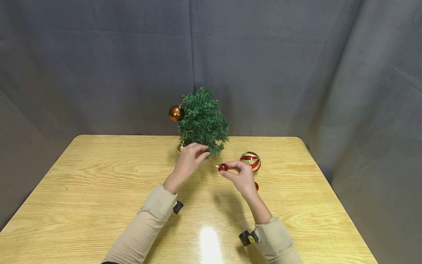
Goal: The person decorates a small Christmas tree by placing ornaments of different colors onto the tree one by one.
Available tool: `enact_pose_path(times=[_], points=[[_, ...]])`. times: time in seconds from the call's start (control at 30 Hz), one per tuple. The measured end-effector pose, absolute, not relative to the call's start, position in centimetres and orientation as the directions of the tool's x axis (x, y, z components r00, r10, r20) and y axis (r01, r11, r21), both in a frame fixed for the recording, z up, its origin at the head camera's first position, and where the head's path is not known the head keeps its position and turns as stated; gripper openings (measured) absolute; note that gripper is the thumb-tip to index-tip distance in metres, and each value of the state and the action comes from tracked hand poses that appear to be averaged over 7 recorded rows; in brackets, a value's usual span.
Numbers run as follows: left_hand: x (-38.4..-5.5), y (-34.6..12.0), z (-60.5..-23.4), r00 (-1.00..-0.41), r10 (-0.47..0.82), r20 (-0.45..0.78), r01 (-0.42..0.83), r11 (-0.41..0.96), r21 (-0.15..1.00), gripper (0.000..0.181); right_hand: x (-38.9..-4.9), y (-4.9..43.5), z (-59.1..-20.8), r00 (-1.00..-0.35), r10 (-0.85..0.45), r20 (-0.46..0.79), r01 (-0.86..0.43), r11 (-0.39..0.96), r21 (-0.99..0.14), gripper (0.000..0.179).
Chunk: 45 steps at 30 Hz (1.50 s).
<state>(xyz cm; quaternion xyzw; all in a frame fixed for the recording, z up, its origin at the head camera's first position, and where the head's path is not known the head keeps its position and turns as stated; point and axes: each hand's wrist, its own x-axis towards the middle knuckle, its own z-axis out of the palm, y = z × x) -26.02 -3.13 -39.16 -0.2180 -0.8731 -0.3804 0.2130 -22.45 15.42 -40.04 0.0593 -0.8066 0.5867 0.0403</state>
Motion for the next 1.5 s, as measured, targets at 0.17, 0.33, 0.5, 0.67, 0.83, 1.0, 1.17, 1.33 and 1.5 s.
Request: enact_pose_path(times=[0.17, 0.33, 0.5, 0.67, 0.83, 1.0, 1.17, 1.33, 1.5], points=[[-26.0, -3.1, -39.2, -0.811, 0.214, 0.544, 0.546, 0.611, 0.573, 0.021, -22.7, 15.3, -39.8, -0.991, -0.048, 0.125, -0.134, 0.290, -0.948, 0.030], [-25.9, -3.1, -39.1, -0.808, 0.207, 0.552, 0.548, 0.608, 0.574, 0.018, -22.8, 14.9, -39.6, -0.991, -0.043, 0.125, -0.132, 0.254, -0.958, 0.031], [-25.9, -3.1, -39.2, -0.801, 0.195, 0.566, 0.552, 0.606, 0.572, 0.013, -23.2, 14.5, -39.5, -0.989, -0.044, 0.139, -0.145, 0.214, -0.966, 0.030], [-26.0, -3.2, -39.2, -0.787, 0.183, 0.589, 0.572, 0.575, 0.585, 0.014, -23.5, 14.2, -39.5, -0.988, -0.047, 0.145, -0.151, 0.209, -0.966, 0.031], [-26.0, -3.3, -38.9, -0.804, 0.189, 0.564, 0.564, 0.545, 0.621, 0.023, -23.6, 14.0, -39.3, -0.989, -0.046, 0.139, -0.145, 0.206, -0.968, 0.032], [-26.0, -3.4, -38.7, -0.860, 0.229, 0.456, 0.505, 0.508, 0.698, 0.034, -23.6, 13.8, -39.1, -0.989, -0.055, 0.134, -0.142, 0.184, -0.973, 0.032], [-26.0, -3.3, -38.7, -0.897, 0.277, 0.344, 0.439, 0.488, 0.754, 0.039, -23.7, 13.7, -39.3, -0.984, -0.066, 0.164, -0.173, 0.162, -0.971, 0.031], [-26.0, -3.2, -38.7, -0.903, 0.300, 0.308, 0.422, 0.474, 0.773, 0.037, -23.9, 13.5, -39.5, -0.982, -0.067, 0.175, -0.183, 0.149, -0.972, 0.030], [-26.0, -3.0, -38.7, -0.893, 0.308, 0.328, 0.441, 0.461, 0.770, 0.026, -23.9, 13.4, -39.5, -0.982, -0.061, 0.176, -0.184, 0.145, -0.972, 0.030]])
